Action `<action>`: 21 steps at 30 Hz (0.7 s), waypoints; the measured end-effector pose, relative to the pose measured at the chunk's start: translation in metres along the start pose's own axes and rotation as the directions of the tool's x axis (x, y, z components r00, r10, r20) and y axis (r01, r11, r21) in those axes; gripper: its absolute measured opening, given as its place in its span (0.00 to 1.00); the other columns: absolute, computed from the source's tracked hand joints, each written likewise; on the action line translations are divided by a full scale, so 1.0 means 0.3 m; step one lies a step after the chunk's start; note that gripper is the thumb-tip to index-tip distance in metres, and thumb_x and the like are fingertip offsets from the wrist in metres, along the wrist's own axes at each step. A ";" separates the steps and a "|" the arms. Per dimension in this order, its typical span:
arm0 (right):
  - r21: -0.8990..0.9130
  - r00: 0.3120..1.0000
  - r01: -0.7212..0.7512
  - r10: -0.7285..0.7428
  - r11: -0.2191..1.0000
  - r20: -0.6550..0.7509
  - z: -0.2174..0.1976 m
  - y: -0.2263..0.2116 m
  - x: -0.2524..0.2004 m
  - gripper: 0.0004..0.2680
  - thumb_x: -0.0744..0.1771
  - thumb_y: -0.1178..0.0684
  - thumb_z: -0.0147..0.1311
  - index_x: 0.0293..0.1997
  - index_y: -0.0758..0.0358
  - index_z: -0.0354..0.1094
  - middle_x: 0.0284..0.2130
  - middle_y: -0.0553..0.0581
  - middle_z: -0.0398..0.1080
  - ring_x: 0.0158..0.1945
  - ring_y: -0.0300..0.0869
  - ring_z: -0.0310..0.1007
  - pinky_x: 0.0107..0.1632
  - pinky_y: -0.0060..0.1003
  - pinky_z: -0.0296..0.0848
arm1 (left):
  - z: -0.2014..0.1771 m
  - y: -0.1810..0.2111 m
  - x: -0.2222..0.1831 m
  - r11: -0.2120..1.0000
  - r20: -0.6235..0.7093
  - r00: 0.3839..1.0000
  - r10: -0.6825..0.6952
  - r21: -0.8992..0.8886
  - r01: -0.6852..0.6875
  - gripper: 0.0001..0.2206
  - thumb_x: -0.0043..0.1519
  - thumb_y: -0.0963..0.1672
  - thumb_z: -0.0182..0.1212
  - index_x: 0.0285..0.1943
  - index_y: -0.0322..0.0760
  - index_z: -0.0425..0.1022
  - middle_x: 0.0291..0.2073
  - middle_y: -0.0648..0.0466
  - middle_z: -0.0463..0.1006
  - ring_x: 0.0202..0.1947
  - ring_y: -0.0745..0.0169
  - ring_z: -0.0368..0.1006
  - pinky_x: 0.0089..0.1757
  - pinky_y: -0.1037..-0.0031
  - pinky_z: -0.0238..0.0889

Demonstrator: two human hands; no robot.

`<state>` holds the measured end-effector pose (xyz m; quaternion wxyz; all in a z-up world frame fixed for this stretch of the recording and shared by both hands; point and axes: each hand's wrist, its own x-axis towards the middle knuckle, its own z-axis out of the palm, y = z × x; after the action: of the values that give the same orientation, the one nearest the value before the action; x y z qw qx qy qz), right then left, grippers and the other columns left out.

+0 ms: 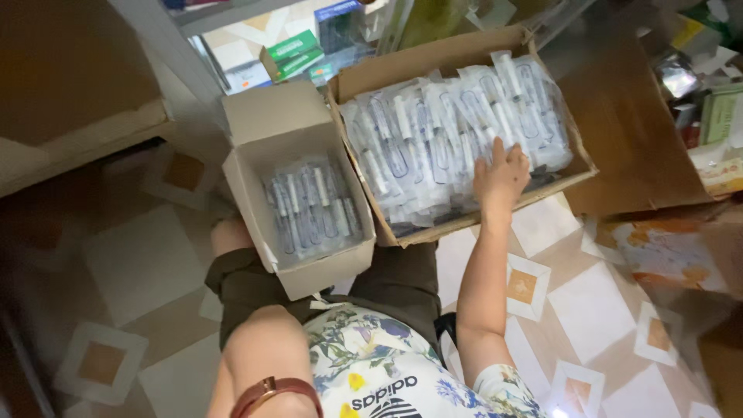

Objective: The person opens a cardboard box and transfers individually wrapped items from a larger box into the smaller one. The person handles the items one at a time and arranges them inside the smaller box.

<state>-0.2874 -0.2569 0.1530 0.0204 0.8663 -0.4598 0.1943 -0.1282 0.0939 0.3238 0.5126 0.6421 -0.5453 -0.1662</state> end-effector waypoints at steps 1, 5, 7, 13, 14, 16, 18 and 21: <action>-0.002 1.000 0.001 -0.001 1.000 0.000 -0.003 -0.009 -0.002 0.21 0.64 0.50 0.62 0.65 0.59 0.67 0.58 0.72 0.65 0.58 0.66 0.62 0.54 0.62 0.63 | -0.006 -0.005 -0.008 1.000 -0.016 1.000 -0.019 0.024 0.019 0.05 0.68 0.41 0.55 0.46 0.33 0.75 0.42 0.51 0.77 0.43 0.57 0.73 0.47 0.66 0.67; 0.000 0.997 0.028 -0.028 1.000 -0.065 -0.031 -0.044 -0.002 0.19 0.64 0.53 0.61 0.63 0.60 0.68 0.52 0.63 0.70 0.53 0.62 0.66 0.51 0.60 0.65 | -0.020 -0.033 -0.013 0.997 -0.057 0.998 -0.040 0.066 0.043 0.05 0.68 0.41 0.55 0.44 0.33 0.74 0.41 0.51 0.76 0.42 0.57 0.73 0.45 0.65 0.66; 0.006 0.994 0.048 -0.047 0.999 -0.095 -0.042 -0.045 0.002 0.19 0.64 0.55 0.60 0.62 0.62 0.68 0.50 0.62 0.71 0.50 0.61 0.67 0.49 0.58 0.66 | 0.005 -0.044 -0.029 0.997 -0.068 0.997 -0.048 0.057 0.052 0.04 0.68 0.41 0.55 0.43 0.34 0.74 0.40 0.51 0.76 0.41 0.57 0.73 0.44 0.65 0.66; 0.072 0.990 0.029 -0.018 0.997 -0.140 -0.066 -0.054 0.012 0.15 0.64 0.60 0.57 0.58 0.65 0.72 0.42 0.62 0.76 0.42 0.58 0.70 0.48 0.52 0.68 | 0.152 0.084 -0.175 0.999 -0.136 0.991 -0.003 0.048 0.010 0.04 0.68 0.40 0.56 0.41 0.34 0.73 0.38 0.51 0.75 0.39 0.57 0.72 0.42 0.64 0.65; 0.107 0.988 0.029 -0.013 0.994 -0.152 -0.068 -0.053 0.012 0.15 0.64 0.61 0.56 0.57 0.65 0.73 0.42 0.62 0.76 0.43 0.58 0.70 0.48 0.52 0.69 | 0.163 0.100 -0.178 0.998 -0.164 0.986 0.021 0.064 -0.011 0.04 0.68 0.40 0.56 0.41 0.34 0.73 0.38 0.51 0.75 0.39 0.56 0.72 0.41 0.64 0.65; 0.221 0.986 0.022 0.016 0.975 -0.166 -0.074 -0.054 0.018 0.15 0.64 0.62 0.58 0.57 0.66 0.73 0.41 0.64 0.77 0.43 0.58 0.71 0.49 0.51 0.70 | 0.159 0.129 -0.175 0.989 -0.248 0.965 0.085 0.141 -0.051 0.04 0.68 0.40 0.56 0.40 0.35 0.73 0.37 0.51 0.74 0.38 0.56 0.72 0.40 0.64 0.65; 0.372 0.986 0.005 0.059 0.928 -0.159 -0.081 -0.053 0.020 0.16 0.64 0.62 0.61 0.59 0.66 0.74 0.41 0.66 0.77 0.45 0.58 0.73 0.51 0.48 0.71 | 0.131 0.116 -0.139 0.926 -0.418 0.903 0.097 0.370 0.072 0.04 0.68 0.40 0.56 0.39 0.35 0.73 0.36 0.51 0.74 0.37 0.56 0.72 0.40 0.63 0.65; 0.689 0.985 -0.093 0.165 0.718 -0.039 -0.076 -0.058 0.034 0.16 0.63 0.62 0.63 0.58 0.67 0.73 0.47 0.62 0.78 0.49 0.47 0.78 0.53 0.40 0.72 | 0.087 -0.052 0.012 0.819 -0.301 0.951 -0.070 -0.562 -0.118 0.08 0.73 0.42 0.53 0.50 0.31 0.76 0.49 0.49 0.79 0.50 0.62 0.75 0.52 0.70 0.69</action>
<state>-0.2756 -0.2500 0.1803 -0.2915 0.7677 -0.4135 0.3933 -0.1387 0.0764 0.3010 0.7626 0.4688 -0.3912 -0.2137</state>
